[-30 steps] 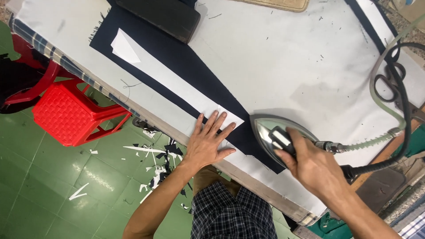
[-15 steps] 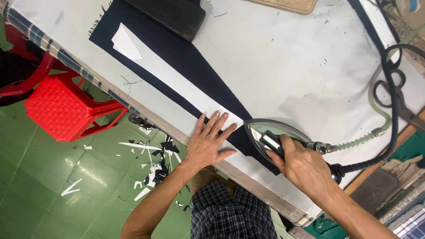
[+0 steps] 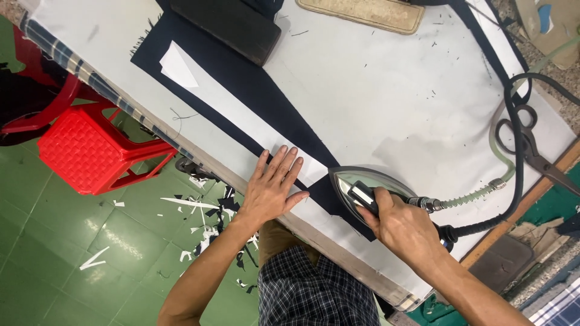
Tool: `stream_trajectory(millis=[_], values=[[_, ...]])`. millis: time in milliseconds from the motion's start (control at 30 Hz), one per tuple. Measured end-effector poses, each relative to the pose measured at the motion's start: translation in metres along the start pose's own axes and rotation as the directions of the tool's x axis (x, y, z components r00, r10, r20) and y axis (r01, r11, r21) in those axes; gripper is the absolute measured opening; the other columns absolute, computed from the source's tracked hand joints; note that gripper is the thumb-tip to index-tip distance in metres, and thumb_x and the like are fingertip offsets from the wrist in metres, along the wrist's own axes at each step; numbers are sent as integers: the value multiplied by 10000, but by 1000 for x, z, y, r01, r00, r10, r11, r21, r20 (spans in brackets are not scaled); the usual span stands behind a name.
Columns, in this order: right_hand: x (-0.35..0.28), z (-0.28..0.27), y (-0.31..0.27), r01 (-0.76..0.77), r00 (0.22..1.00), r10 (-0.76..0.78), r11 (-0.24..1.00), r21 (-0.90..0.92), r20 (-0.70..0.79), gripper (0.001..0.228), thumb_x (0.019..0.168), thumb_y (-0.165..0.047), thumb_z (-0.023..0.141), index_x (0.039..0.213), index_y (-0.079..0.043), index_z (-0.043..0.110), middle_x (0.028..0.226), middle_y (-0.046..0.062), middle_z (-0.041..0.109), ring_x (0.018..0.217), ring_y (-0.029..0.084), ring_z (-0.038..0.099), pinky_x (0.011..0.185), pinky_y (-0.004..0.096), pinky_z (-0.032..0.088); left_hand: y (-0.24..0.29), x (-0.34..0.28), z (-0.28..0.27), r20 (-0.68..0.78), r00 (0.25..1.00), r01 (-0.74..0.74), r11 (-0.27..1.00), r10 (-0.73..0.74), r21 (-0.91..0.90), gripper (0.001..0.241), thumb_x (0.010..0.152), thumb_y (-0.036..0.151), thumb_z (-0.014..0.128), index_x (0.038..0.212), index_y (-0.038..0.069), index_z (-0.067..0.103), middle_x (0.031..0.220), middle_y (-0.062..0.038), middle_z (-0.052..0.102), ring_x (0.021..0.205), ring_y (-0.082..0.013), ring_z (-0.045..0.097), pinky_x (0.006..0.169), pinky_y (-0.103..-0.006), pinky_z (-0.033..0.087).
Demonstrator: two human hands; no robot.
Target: Ironing small pieces of dark fabric using a steam iron and a pressing block as a template or weight.
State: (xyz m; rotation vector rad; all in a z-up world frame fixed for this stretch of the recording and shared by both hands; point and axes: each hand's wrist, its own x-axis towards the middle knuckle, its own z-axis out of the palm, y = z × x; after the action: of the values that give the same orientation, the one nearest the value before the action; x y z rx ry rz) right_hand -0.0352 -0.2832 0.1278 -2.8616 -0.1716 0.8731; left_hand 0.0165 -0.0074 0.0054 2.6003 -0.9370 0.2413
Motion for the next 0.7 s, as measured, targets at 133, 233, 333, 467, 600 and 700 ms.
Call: stream_trajectory(millis=[133, 233, 333, 467, 600, 700], values=[[-1, -1, 1, 3, 1000, -3, 1000, 13, -1, 439, 992, -485, 499, 1188, -98, 569, 713, 90, 721, 581, 251, 760, 531, 347, 601, -4, 8, -6, -3, 1000, -28, 999, 28, 20, 674, 965, 612, 520, 1408, 109, 587, 1517, -136, 520, 1443, -284, 440, 1229, -533, 239], [-1, -5, -1, -6, 1000, 6, 1000, 13, 9, 437, 997, -485, 489, 1190, -101, 569, 715, 87, 724, 588, 247, 763, 532, 345, 604, -5, 11, -5, -19, 998, -52, 999, 53, 16, 651, 976, 583, 520, 1407, 99, 583, 1516, -139, 519, 1437, -291, 447, 1227, -537, 252], [0, -9, -3, -4, 1000, 4, 1000, 8, 2, 441, 993, -483, 495, 1192, -96, 566, 721, 89, 724, 592, 249, 765, 533, 346, 608, -2, 10, -3, -28, 997, -78, 997, 78, -9, 639, 970, 584, 530, 1376, 96, 608, 1494, -134, 544, 1418, -285, 474, 1224, -528, 272], [0, -8, -2, 3, 1000, -3, 1000, -2, 3, 439, 996, -475, 496, 1198, -91, 559, 722, 91, 724, 597, 240, 767, 546, 337, 611, 4, 1, 3, 11, 996, -92, 994, 93, -63, 640, 981, 581, 513, 1383, 90, 596, 1504, -135, 531, 1429, -280, 458, 1228, -524, 256], [1, -3, 0, 7, 1000, -7, 1000, -5, -2, 451, 996, -483, 489, 1202, -88, 555, 728, 97, 723, 602, 251, 767, 556, 351, 610, 8, -7, 9, 25, 995, -96, 992, 99, -87, 652, 983, 586, 500, 1390, 86, 588, 1505, -139, 528, 1433, -282, 453, 1231, -527, 250], [-1, -2, -1, -1, 1000, 1, 1000, -15, -3, 456, 997, -492, 481, 1203, -91, 553, 728, 94, 719, 606, 248, 766, 564, 344, 611, 11, -6, 6, 16, 994, -109, 991, 110, -79, 637, 991, 569, 496, 1385, 78, 591, 1496, -139, 537, 1421, -285, 468, 1228, -526, 263]])
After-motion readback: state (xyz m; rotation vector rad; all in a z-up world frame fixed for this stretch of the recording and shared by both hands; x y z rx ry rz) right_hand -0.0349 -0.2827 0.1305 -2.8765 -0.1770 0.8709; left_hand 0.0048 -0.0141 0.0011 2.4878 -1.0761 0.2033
